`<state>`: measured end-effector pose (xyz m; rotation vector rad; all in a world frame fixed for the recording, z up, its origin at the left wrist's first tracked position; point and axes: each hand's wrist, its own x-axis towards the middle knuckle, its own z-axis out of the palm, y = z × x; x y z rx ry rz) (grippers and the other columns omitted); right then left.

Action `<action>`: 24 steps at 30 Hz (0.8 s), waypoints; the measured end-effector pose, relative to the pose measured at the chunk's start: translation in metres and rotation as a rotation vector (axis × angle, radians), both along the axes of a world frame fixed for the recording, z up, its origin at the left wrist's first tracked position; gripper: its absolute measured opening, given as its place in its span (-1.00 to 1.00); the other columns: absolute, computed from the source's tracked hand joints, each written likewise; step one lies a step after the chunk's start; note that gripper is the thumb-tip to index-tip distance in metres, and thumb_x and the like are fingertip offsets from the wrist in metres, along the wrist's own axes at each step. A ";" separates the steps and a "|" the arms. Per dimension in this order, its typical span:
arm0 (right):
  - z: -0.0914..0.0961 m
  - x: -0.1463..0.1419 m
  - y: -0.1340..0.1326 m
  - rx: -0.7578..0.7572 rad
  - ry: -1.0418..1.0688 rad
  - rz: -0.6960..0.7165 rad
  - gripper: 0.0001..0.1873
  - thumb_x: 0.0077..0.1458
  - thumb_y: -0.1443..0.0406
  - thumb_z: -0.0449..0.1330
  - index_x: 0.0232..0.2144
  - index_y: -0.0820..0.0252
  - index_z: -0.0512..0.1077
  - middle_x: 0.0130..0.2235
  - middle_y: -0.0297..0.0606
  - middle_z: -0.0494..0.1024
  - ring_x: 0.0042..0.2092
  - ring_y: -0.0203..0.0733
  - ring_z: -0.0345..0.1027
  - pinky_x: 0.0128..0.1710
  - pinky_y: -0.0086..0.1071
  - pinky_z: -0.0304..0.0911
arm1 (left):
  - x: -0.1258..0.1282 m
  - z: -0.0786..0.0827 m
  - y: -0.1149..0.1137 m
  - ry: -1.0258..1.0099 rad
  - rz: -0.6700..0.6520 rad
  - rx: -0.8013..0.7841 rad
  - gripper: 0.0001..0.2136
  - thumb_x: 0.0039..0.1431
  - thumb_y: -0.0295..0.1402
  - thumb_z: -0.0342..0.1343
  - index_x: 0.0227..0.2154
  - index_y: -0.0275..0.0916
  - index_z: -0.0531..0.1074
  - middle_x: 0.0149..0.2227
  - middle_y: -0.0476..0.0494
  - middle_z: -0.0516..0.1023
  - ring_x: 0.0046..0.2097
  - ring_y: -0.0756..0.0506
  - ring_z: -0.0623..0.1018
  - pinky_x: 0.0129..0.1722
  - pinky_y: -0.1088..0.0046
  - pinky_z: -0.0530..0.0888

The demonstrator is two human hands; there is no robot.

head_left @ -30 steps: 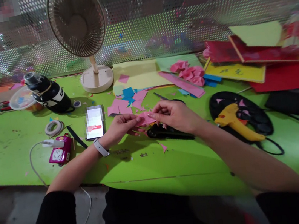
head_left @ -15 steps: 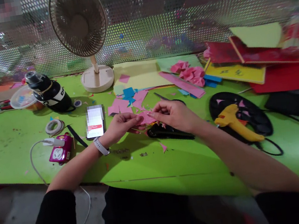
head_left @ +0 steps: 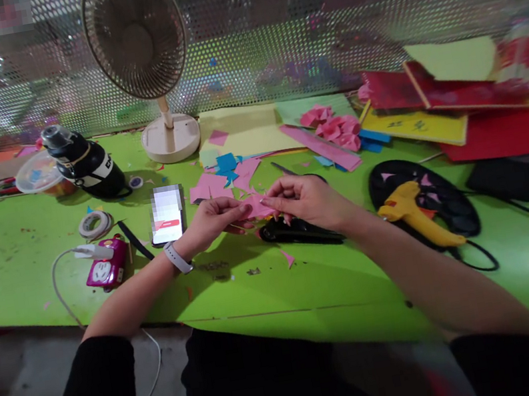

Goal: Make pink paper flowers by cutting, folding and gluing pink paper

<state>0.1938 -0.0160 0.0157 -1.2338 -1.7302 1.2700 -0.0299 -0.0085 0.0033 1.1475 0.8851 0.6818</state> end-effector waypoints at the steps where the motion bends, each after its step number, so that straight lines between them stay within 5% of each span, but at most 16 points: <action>1: 0.000 0.000 0.000 -0.003 0.004 -0.004 -0.57 0.03 -0.06 0.32 -0.39 0.18 0.42 -0.54 -0.37 0.49 -0.59 -0.36 0.30 -0.58 -0.44 0.19 | -0.001 0.000 0.001 0.000 -0.002 -0.003 -0.70 0.06 -0.22 0.36 -0.29 -0.38 0.51 -0.35 -0.18 0.66 -0.35 0.01 0.65 -0.34 0.53 0.56; 9: 0.003 -0.002 0.002 -0.103 0.094 -0.018 -0.48 -0.11 -0.11 0.39 -0.39 0.20 0.42 -0.54 -0.38 0.49 -0.60 -0.39 0.29 -0.62 -0.47 0.16 | -0.003 -0.001 0.006 0.004 0.001 -0.031 -0.68 0.03 -0.23 0.39 -0.27 -0.36 0.51 -0.34 -0.19 0.67 -0.35 0.01 0.65 -0.31 0.51 0.58; 24: 0.000 -0.002 0.003 -0.056 0.037 0.001 -0.55 -0.08 -0.04 0.38 -0.39 0.18 0.41 -0.53 -0.37 0.49 -0.58 -0.36 0.30 -0.58 -0.44 0.20 | 0.001 0.003 -0.002 0.025 0.019 0.054 -0.73 0.07 -0.26 0.36 -0.30 -0.36 0.49 -0.37 -0.15 0.66 -0.36 0.01 0.65 -0.28 0.52 0.59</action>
